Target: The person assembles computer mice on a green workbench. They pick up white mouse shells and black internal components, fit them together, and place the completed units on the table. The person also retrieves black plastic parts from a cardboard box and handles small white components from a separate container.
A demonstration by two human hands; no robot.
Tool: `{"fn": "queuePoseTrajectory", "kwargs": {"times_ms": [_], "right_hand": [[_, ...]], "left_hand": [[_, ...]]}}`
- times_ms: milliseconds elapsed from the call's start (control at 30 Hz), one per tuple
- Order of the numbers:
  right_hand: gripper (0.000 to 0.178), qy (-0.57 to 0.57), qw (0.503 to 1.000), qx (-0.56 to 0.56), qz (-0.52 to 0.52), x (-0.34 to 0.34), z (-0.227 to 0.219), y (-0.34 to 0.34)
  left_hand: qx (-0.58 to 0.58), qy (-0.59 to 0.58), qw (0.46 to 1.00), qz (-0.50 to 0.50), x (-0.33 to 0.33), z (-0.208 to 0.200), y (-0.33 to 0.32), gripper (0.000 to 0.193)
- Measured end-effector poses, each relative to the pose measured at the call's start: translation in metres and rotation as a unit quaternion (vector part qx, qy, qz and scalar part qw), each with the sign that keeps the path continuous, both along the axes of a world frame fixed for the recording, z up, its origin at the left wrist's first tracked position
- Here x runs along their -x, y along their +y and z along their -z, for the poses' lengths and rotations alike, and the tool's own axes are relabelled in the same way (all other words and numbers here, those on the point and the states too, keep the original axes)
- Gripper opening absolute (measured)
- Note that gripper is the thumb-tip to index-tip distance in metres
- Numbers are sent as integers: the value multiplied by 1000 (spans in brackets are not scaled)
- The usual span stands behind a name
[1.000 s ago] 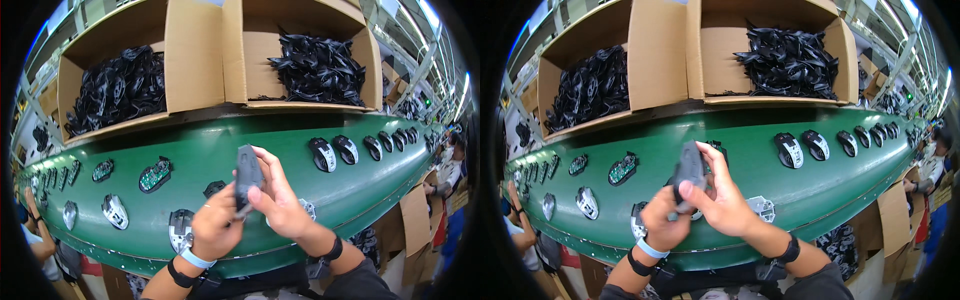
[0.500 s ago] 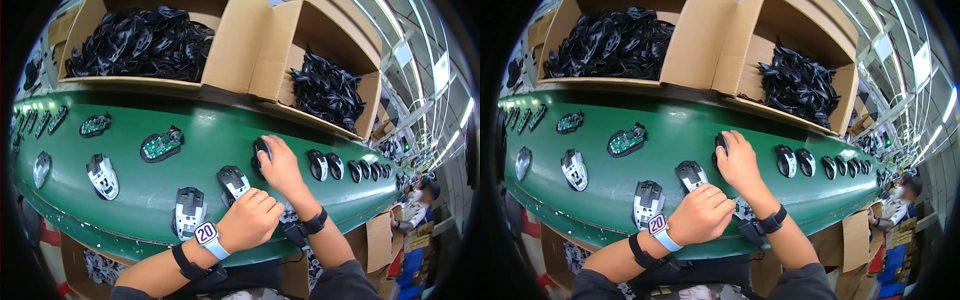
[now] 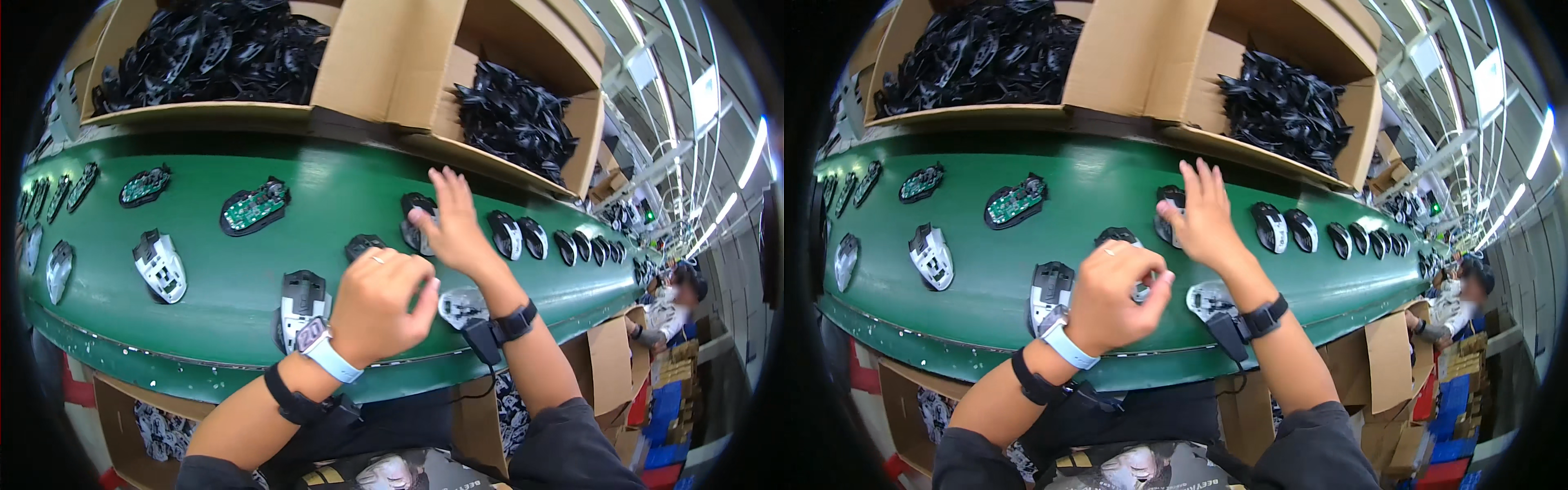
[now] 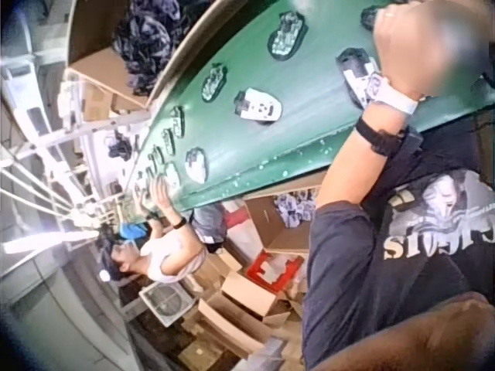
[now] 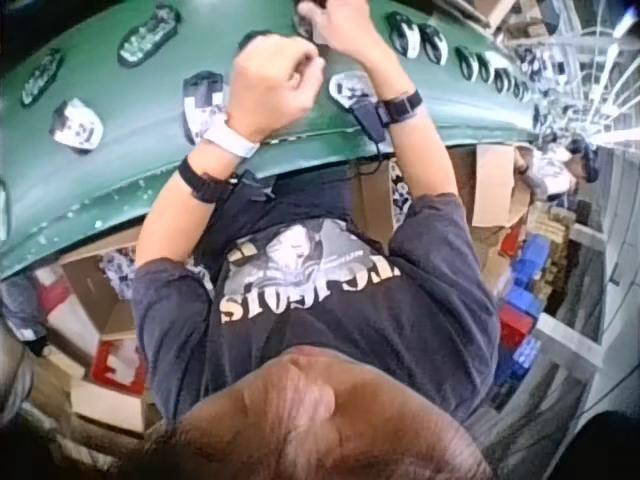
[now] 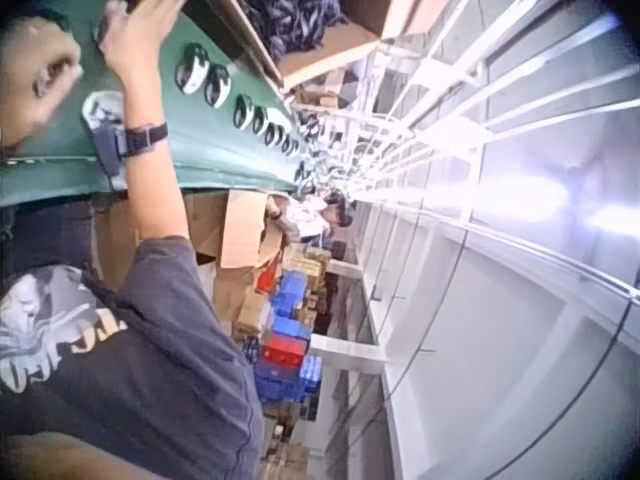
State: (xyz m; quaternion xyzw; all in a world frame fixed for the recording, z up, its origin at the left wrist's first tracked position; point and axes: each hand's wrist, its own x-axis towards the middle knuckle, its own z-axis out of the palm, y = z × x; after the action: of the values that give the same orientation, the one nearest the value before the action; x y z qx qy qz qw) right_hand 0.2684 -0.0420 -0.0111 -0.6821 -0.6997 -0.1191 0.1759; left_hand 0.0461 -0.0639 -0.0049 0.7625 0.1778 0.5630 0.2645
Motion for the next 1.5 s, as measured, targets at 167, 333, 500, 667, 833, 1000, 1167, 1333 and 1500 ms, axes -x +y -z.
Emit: {"fn": "queuePoseTrajectory", "kwargs": {"times_ms": [167, 333, 500, 667, 833, 1000, 1167, 1333, 1500], "right_hand": [[84, 102, 964, 204, -135, -19, -63, -94], [92, 195, 951, 219, -100, -34, -33, -145], [84, 187, 933, 213, -220, 3, -79, -126], [81, 127, 921, 207, -305, 34, -119, -77], [97, 62, 861, 374, -339, 54, -134, -35], [117, 204, 763, 357, -498, 0, -158, 27], [25, -23, 996, 62, 64, -176, -114, 139], [27, -19, 985, 128, 114, -204, -75, 158], [22, -116, 986, 85, 85, -212, -65, 167]], "left_hand": [[60, 6, 998, -24, 7, 2, 2, 10], [89, 38, 995, 38, 0, 0, -2, 11], [375, 38, 879, 293, 10, 0, 0, 63], [403, 139, 850, 309, 13, -20, 3, 83], [393, 121, 852, 325, 22, -13, 15, 83], [560, -39, 747, 355, 23, -23, 11, 70], [618, -146, 697, 331, 27, -15, 15, 79], [578, -302, 698, 295, 28, -21, 15, 78], [535, -361, 697, 312, 32, -33, 23, 94]]}}
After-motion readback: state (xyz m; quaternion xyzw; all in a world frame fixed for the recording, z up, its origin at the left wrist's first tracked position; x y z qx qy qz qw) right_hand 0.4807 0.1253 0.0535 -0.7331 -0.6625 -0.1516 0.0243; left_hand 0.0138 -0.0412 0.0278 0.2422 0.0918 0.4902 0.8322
